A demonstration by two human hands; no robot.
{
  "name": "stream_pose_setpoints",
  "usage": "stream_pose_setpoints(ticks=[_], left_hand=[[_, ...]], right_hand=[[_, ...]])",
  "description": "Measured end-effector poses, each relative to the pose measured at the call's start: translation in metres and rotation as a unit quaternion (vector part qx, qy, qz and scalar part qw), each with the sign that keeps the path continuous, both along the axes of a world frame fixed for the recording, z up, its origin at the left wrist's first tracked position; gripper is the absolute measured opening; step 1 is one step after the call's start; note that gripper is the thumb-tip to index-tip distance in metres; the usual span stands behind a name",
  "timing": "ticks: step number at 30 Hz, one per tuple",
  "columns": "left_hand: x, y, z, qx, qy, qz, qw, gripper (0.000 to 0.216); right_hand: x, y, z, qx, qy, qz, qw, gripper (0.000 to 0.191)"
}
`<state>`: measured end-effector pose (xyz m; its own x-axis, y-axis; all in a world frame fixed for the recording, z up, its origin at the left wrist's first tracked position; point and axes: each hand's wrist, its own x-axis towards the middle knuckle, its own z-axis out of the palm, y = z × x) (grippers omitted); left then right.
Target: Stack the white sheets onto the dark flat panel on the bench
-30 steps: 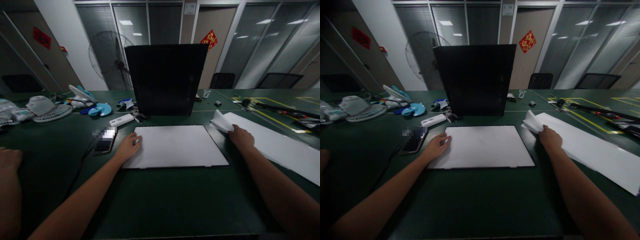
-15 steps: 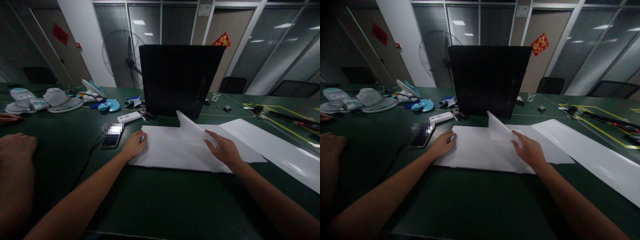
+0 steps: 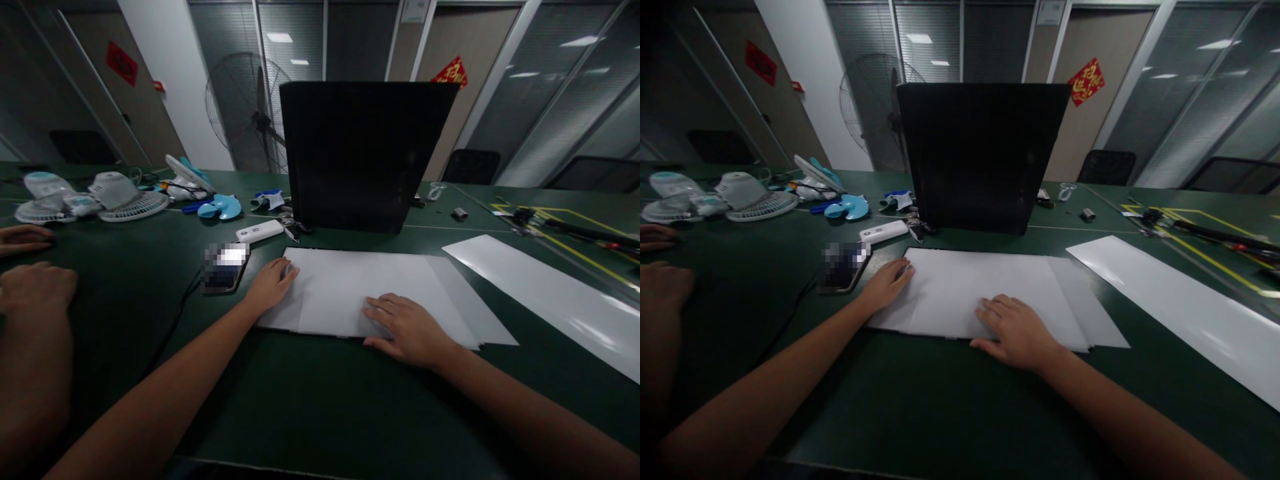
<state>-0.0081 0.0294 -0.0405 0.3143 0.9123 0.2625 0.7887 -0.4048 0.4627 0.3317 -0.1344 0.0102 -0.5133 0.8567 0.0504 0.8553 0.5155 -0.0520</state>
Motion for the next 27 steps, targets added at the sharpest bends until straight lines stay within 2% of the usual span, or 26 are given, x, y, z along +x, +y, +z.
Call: stream_pose_setpoints(ticks=[3, 6, 8, 10, 12, 16, 20, 25, 27], left_hand=[[0.0, -0.002, 0.002, -0.006, 0.01, 0.0, 1.0, 0.063], [-0.001, -0.003, 0.003, -0.003, 0.022, -0.002, 1.0, 0.062], [-0.001, -0.002, 0.002, 0.006, 0.03, -0.003, 1.0, 0.061], [-0.002, -0.001, 0.0, 0.015, 0.034, -0.004, 0.999, 0.06], [-0.002, 0.002, -0.002, 0.02, 0.033, -0.002, 0.999, 0.058], [-0.003, 0.006, -0.005, 0.018, 0.03, -0.007, 0.999, 0.049], [-0.004, 0.007, -0.005, 0.016, 0.028, -0.01, 0.999, 0.045], [-0.005, 0.008, -0.005, 0.016, 0.024, -0.001, 1.0, 0.045], [-0.005, 0.008, -0.004, 0.012, 0.026, -0.003, 1.0, 0.044]], right_hand=[[0.003, 0.002, -0.005, -0.041, 0.034, 0.024, 0.998, 0.076], [0.006, 0.001, -0.007, -0.076, 0.08, 0.078, 0.991, 0.077], [0.01, 0.002, -0.008, -0.075, 0.106, 0.107, 0.986, 0.077], [0.02, 0.006, -0.009, -0.044, 0.127, 0.114, 0.984, 0.073], [0.037, 0.014, -0.011, 0.011, 0.139, 0.079, 0.987, 0.067], [0.086, 0.035, -0.017, 0.095, 0.122, -0.054, 0.987, 0.053], [0.116, 0.045, -0.019, 0.059, 0.088, -0.132, 0.986, 0.046], [0.121, 0.046, -0.016, 0.036, 0.097, -0.137, 0.985, 0.047], [0.136, 0.049, -0.016, 0.056, 0.084, -0.184, 0.978, 0.05]])
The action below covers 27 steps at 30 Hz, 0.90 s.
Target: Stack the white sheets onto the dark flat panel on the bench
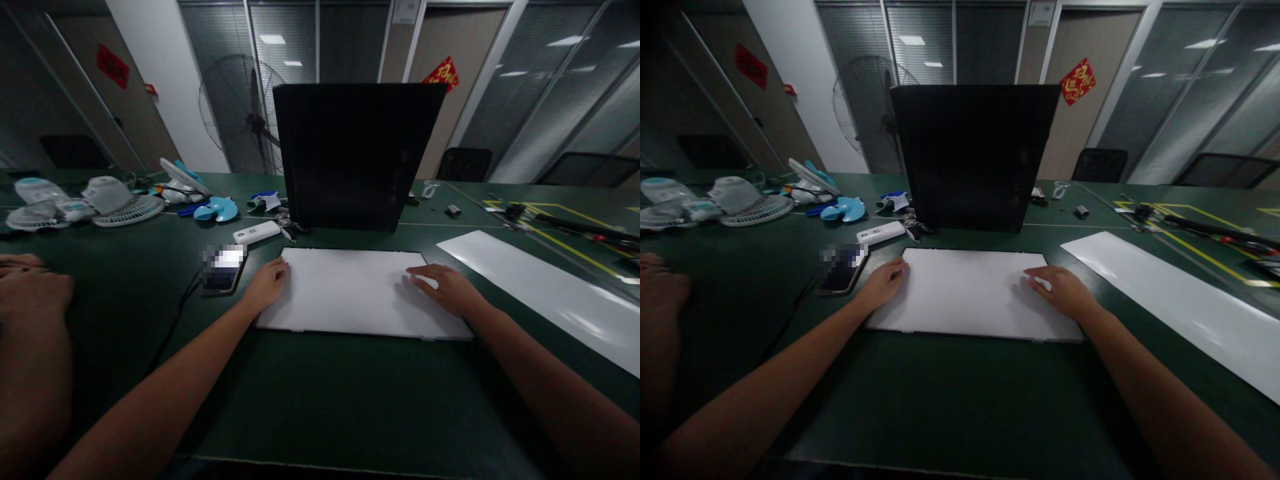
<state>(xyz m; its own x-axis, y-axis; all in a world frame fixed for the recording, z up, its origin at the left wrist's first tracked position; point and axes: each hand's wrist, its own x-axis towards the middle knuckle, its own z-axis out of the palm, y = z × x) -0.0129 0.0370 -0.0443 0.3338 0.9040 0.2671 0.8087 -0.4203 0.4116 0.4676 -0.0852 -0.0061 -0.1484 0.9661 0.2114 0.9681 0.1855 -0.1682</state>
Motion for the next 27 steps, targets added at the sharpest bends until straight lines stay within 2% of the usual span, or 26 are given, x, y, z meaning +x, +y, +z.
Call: stream_pose_setpoints(ticks=[5, 8, 10, 13, 21, 27], left_hand=[[0.001, -0.002, 0.002, -0.008, 0.007, 0.004, 1.0, 0.051], [0.001, -0.002, 0.001, -0.004, 0.003, 0.003, 1.0, 0.048], [0.002, -0.002, 0.0, 0.0, 0.0, 0.004, 1.0, 0.046], [0.002, -0.002, 0.001, -0.004, -0.001, 0.007, 1.0, 0.045], [0.002, -0.001, -0.001, 0.011, -0.01, 0.004, 1.0, 0.042], [0.002, -0.003, 0.001, 0.012, -0.011, 0.008, 1.0, 0.041]], right_hand=[[0.082, 0.003, -0.013, 0.065, -0.064, -0.199, 0.976, 0.064], [0.125, 0.001, -0.025, -0.009, -0.069, -0.331, 0.941, 0.084], [0.138, 0.001, -0.031, -0.07, -0.047, -0.373, 0.924, 0.087], [0.139, 0.003, -0.034, -0.095, -0.032, -0.373, 0.922, 0.081], [0.121, 0.004, -0.029, -0.06, -0.064, -0.363, 0.928, 0.077], [0.116, 0.005, -0.031, -0.035, -0.078, -0.36, 0.929, 0.067]])
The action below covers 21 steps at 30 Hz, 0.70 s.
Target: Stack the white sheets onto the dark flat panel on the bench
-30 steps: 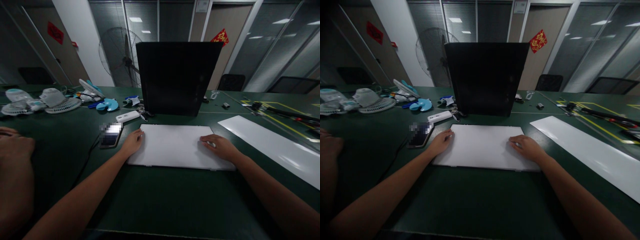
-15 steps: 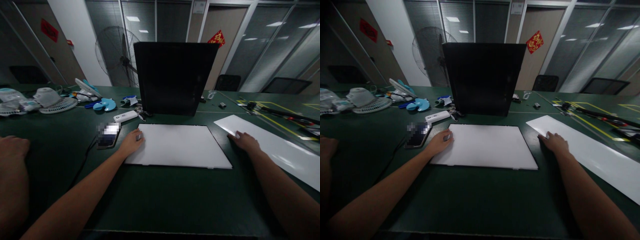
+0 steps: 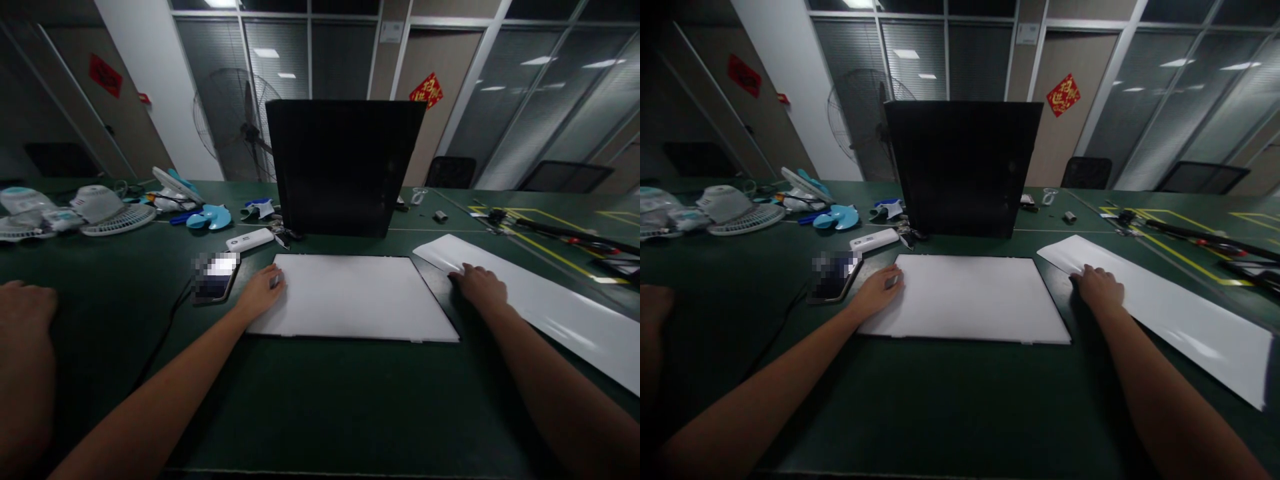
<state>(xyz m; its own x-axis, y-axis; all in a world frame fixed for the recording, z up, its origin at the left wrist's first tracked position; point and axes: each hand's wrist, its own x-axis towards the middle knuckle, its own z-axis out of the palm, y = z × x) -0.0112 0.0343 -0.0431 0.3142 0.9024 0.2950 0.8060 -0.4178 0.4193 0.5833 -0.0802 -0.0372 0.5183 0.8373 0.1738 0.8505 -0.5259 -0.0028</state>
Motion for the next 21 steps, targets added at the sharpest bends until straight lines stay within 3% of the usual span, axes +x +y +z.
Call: stream_pose_setpoints(ticks=[5, 10, 15, 21], left_hand=[[0.0, -0.001, 0.001, 0.003, 0.01, -0.004, 1.0, 0.041], [0.0, 0.0, 0.001, 0.007, 0.02, -0.01, 1.0, 0.044], [0.0, -0.002, 0.002, 0.0, 0.019, -0.005, 1.0, 0.045], [0.0, -0.006, 0.006, -0.001, 0.025, -0.003, 1.0, 0.044]], right_hand=[[-0.001, -0.005, 0.005, 0.033, -0.024, 0.019, 0.999, 0.059], [-0.017, -0.013, 0.025, 0.1, -0.062, 0.026, 0.993, 0.06], [-0.083, -0.015, 0.046, 0.185, -0.12, 0.112, 0.969, 0.061], [-0.178, -0.028, 0.05, 0.153, -0.141, 0.262, 0.942, 0.054]])
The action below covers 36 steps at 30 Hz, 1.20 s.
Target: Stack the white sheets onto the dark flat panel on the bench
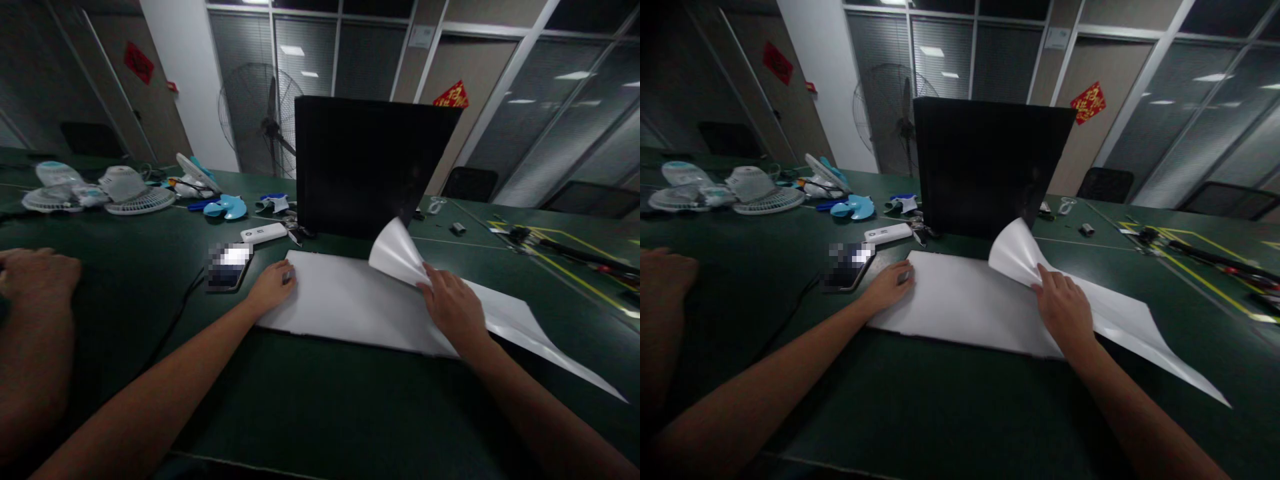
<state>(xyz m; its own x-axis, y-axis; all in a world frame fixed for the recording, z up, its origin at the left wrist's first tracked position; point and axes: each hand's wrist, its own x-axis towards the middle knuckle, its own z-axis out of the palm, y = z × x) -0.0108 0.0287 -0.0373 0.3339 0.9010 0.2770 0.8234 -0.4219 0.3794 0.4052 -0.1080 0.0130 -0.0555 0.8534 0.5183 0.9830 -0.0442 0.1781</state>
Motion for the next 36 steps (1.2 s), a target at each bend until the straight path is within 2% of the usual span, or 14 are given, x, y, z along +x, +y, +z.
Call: stream_pose_setpoints(ticks=[4, 10, 15, 20, 24, 26, 28, 30, 31, 34, 36], left_hand=[[0.001, -0.003, 0.004, -0.013, 0.006, 0.002, 1.0, 0.046], [0.002, -0.005, 0.008, -0.011, -0.011, 0.004, 1.0, 0.043], [0.003, -0.004, 0.007, -0.022, -0.022, 0.009, 0.999, 0.05], [0.003, -0.004, 0.003, -0.024, -0.008, 0.005, 1.0, 0.062], [0.002, -0.003, 0.002, -0.029, 0.014, -0.002, 0.999, 0.075], [0.001, -0.002, 0.001, -0.032, 0.026, -0.002, 0.999, 0.078], [0.0, -0.001, 0.0, -0.032, 0.036, -0.003, 0.999, 0.077], [-0.001, 0.0, -0.001, -0.03, 0.041, -0.005, 0.999, 0.073], [-0.001, 0.001, -0.001, -0.028, 0.043, -0.009, 0.999, 0.07], [-0.002, 0.001, -0.002, -0.021, 0.053, -0.027, 0.998, 0.061], [-0.002, 0.001, -0.002, -0.02, 0.059, -0.032, 0.998, 0.057]], right_hand=[[-0.034, -0.011, -0.002, -0.035, -0.03, 0.048, 0.998, 0.049], [-0.063, -0.023, -0.008, -0.073, -0.014, 0.136, 0.988, 0.045], [-0.084, -0.032, -0.015, -0.125, 0.003, 0.2, 0.972, 0.044], [-0.093, -0.035, -0.017, -0.22, 0.033, 0.27, 0.937, 0.045], [-0.092, -0.037, -0.016, -0.289, 0.117, 0.321, 0.895, 0.064], [-0.088, -0.036, -0.015, -0.304, 0.139, 0.355, 0.873, 0.07], [-0.079, -0.031, -0.015, -0.294, 0.142, 0.367, 0.871, 0.07], [-0.065, -0.021, -0.016, -0.254, 0.133, 0.328, 0.9, 0.065], [-0.055, -0.015, -0.017, -0.227, 0.127, 0.284, 0.923, 0.064], [-0.017, 0.005, -0.018, -0.162, 0.093, 0.092, 0.978, 0.065], [0.01, 0.013, -0.017, -0.16, 0.08, -0.027, 0.983, 0.063]])
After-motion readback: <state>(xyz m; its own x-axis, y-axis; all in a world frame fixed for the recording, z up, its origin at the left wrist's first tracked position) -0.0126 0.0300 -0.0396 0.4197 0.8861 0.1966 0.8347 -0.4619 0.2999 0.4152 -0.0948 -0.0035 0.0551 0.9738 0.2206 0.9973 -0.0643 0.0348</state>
